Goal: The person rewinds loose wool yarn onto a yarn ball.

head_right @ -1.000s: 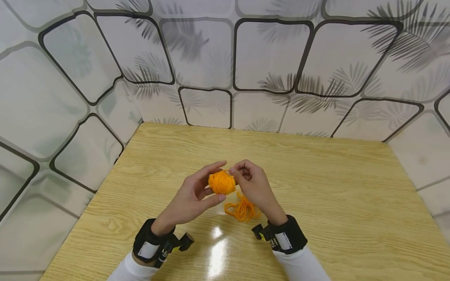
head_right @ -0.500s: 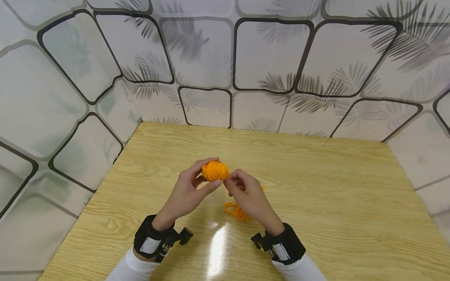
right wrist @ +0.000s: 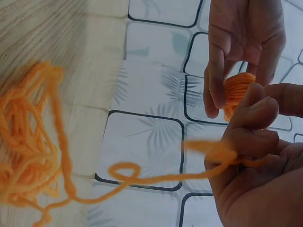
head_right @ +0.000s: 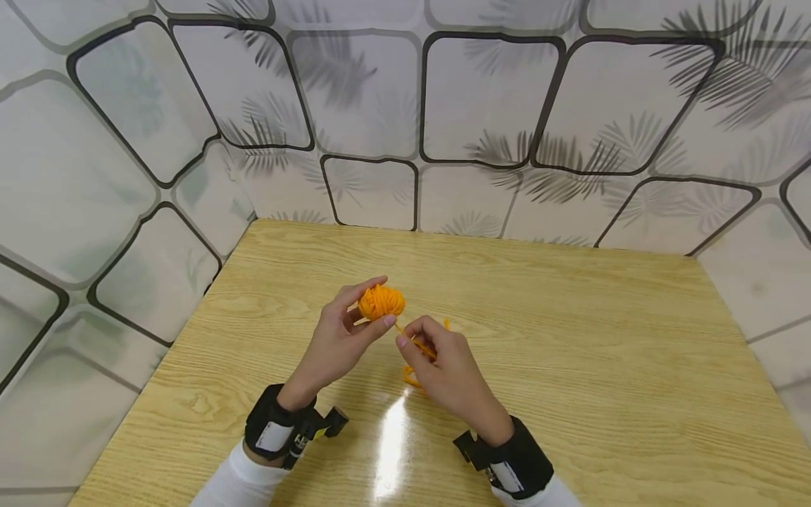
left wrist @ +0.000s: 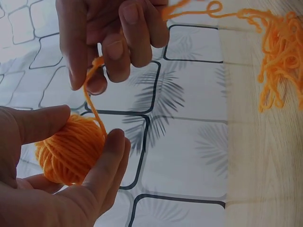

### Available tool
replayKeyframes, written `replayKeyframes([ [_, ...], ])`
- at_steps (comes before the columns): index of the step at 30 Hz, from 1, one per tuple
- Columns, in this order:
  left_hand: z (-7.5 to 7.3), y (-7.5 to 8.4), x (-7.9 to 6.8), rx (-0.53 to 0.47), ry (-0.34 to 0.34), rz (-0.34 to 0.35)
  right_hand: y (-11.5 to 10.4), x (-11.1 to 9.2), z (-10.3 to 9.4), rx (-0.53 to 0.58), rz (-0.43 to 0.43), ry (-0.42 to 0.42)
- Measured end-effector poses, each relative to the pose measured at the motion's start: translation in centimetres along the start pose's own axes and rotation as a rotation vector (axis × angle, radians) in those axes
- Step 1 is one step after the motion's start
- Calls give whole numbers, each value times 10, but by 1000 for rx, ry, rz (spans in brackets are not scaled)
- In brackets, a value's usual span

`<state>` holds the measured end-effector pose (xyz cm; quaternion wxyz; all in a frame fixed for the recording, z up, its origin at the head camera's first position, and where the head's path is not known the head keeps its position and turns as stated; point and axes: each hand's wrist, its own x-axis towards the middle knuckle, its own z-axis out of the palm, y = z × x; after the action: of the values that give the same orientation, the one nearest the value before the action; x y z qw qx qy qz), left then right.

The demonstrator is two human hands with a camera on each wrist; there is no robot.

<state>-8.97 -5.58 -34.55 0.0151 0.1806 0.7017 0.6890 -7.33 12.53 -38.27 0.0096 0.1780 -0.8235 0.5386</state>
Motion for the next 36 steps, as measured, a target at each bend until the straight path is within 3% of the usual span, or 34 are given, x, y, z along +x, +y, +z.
replayKeyframes([
  [9,-2,-2,1,30,-20,20,-8,-6,-1,-49,-39,49],
  [21,0,-5,0,202,-35,75,-23,-10,-11,79,-66,61],
  [27,1,-6,0,192,-70,51,-31,-6,-17,123,-67,76],
  [36,1,-6,1,25,-188,8,-41,0,-24,169,-77,90],
])
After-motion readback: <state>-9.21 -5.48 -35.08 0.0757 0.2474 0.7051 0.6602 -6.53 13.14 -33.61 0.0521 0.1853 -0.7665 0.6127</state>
